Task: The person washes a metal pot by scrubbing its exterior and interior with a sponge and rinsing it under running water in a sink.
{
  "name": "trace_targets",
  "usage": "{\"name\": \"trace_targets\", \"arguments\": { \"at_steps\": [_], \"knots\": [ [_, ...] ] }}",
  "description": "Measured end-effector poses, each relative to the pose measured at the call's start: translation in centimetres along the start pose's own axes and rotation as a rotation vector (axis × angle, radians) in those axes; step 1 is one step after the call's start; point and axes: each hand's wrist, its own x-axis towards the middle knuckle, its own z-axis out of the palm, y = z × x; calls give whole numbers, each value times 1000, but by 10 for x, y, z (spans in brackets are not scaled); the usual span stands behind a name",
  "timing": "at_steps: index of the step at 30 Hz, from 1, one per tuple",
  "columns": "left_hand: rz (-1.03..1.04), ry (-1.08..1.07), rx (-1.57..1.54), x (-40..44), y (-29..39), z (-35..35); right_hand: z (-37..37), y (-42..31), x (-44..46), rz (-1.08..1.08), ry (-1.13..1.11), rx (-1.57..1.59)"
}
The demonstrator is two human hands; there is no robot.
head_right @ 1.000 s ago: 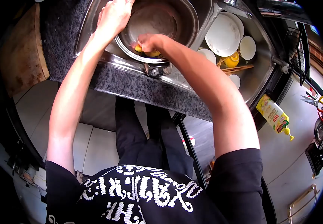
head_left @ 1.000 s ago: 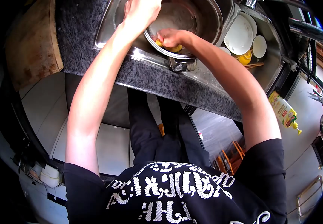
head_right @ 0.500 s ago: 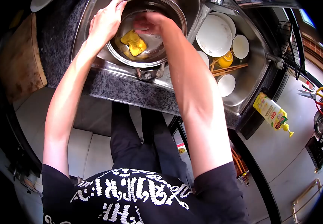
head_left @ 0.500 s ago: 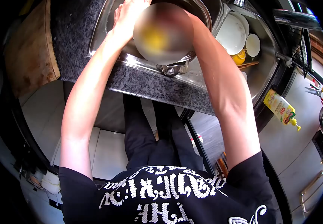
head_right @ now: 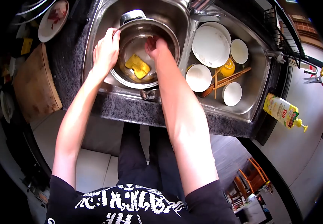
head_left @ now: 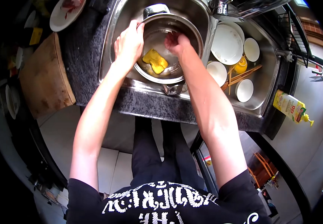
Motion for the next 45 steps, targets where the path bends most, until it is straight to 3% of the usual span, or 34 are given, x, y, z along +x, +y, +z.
{"name": "trace_targets", "arguments": {
  "at_steps": [6, 9, 11, 14, 18, 20, 26, 29, 32, 34, 36, 39, 45],
  "knots": [
    [56, 28, -24, 0, 8, -4, 5, 3, -5, -24, -149, 63],
    [599, 341, 39, 2, 17, -13, 3, 5, 0, -16, -161, 77],
    [777, 161, -31, -5, 45, -16, 1, 10, 19, -67, -278, 41],
    [805, -53, -206, -9, 106, 6, -7, 23, 46, -100, -370, 97],
    [716, -79, -424, 14, 190, 37, -8, 30, 26, -73, -344, 86],
    [810, 10, -398, 37, 204, 63, -12, 34, 27, -68, -338, 82],
    [794, -115, -264, 41, 203, 81, -14, 33, 23, -66, -333, 95],
    [820, -66, -389, 34, 193, 77, -13, 34, 24, -66, -332, 92],
    [656, -40, -372, 14, 170, 61, -12, 34, 25, -66, -324, 85],
    [561, -145, -391, -11, 145, 51, -8, 35, 29, -75, -327, 72],
    [-143, -412, -897, -26, 131, 41, -6, 34, 30, -81, -320, 68],
    [-398, -490, -1195, -27, 119, 29, -5, 34, 32, -90, -310, 50],
    [-98, -551, -689, -47, 134, 11, -3, 33, 37, -105, -283, 14]
  ]
}}
